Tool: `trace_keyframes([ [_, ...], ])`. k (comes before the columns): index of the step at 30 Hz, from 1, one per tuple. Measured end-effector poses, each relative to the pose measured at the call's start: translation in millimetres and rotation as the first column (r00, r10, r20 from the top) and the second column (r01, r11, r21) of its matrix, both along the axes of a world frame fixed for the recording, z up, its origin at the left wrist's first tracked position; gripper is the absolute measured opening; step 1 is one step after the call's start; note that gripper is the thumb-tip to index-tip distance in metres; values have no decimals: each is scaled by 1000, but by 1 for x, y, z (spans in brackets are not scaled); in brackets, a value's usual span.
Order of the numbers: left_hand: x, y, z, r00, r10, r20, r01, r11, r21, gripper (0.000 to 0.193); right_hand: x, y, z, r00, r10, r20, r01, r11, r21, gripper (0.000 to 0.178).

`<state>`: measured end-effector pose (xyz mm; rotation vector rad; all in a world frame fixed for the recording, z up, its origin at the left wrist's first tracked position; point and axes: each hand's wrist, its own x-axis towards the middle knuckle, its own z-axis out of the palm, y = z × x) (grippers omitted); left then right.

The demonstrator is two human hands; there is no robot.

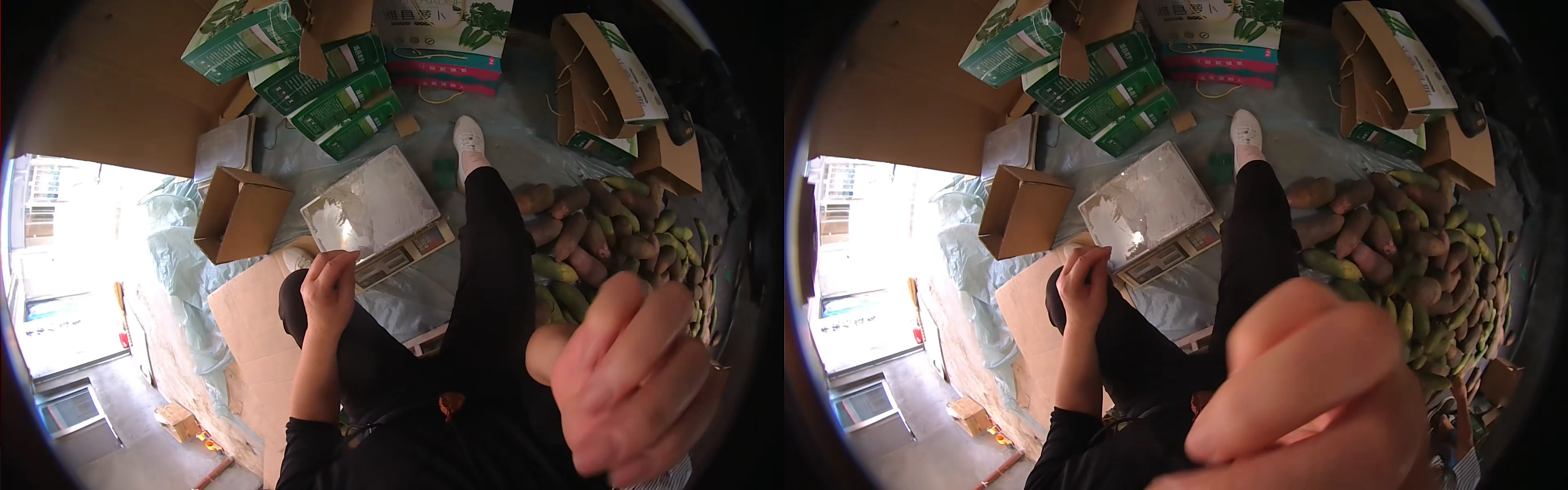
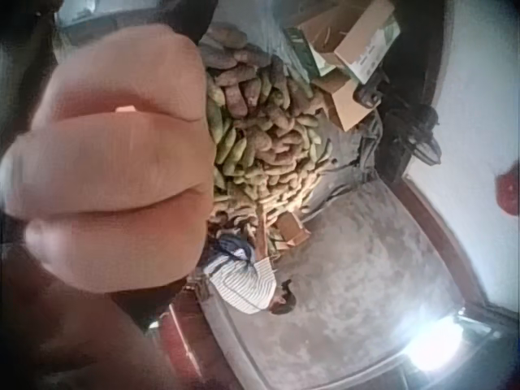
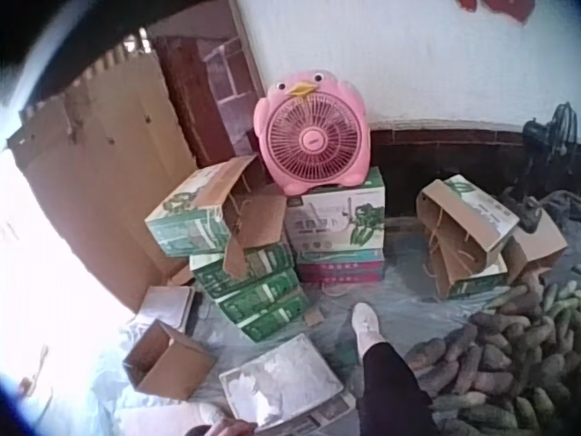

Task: Packing corn from a pile into cardboard boxes and weighing them on a scale.

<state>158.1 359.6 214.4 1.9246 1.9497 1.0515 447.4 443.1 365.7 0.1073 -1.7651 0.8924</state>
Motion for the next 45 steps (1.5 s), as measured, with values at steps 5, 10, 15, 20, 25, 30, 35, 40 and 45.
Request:
trace_keyframes([
  [5,17,16,0,996,-87,35,87,996,9,18,-2,-48,47,787,-587,192,574,810,122,14],
  [10,12,15,-3,998,-60,-34,61,998,27,19,26,-39,36,781,-449,433,553,820,-146,21],
  [15,13,17,-2,995,-76,-59,74,997,-24,18,44,38,-89,618,-778,119,770,567,-292,15],
  [20,17,23,-5,995,-87,-58,84,996,-42,15,101,104,-240,601,-517,609,767,162,-620,16],
  [25,21,27,-7,994,-78,-77,69,991,-113,13,193,149,-326,-100,-567,818,991,-132,30,25],
  [30,18,34,-5,994,-55,-98,39,985,-167,14,239,204,-323,-333,-448,829,932,-288,219,37],
  [35,15,39,-10,996,-8,-90,-12,976,-218,14,279,251,-321,-344,-63,937,885,-354,301,56],
  [40,13,41,-14,993,12,-115,-40,968,-247,13,290,265,-329,-328,-20,945,889,-346,301,65],
  [45,16,46,-11,992,-15,-122,-16,967,-253,13,304,256,-329,-454,-162,876,798,-511,319,49],
])
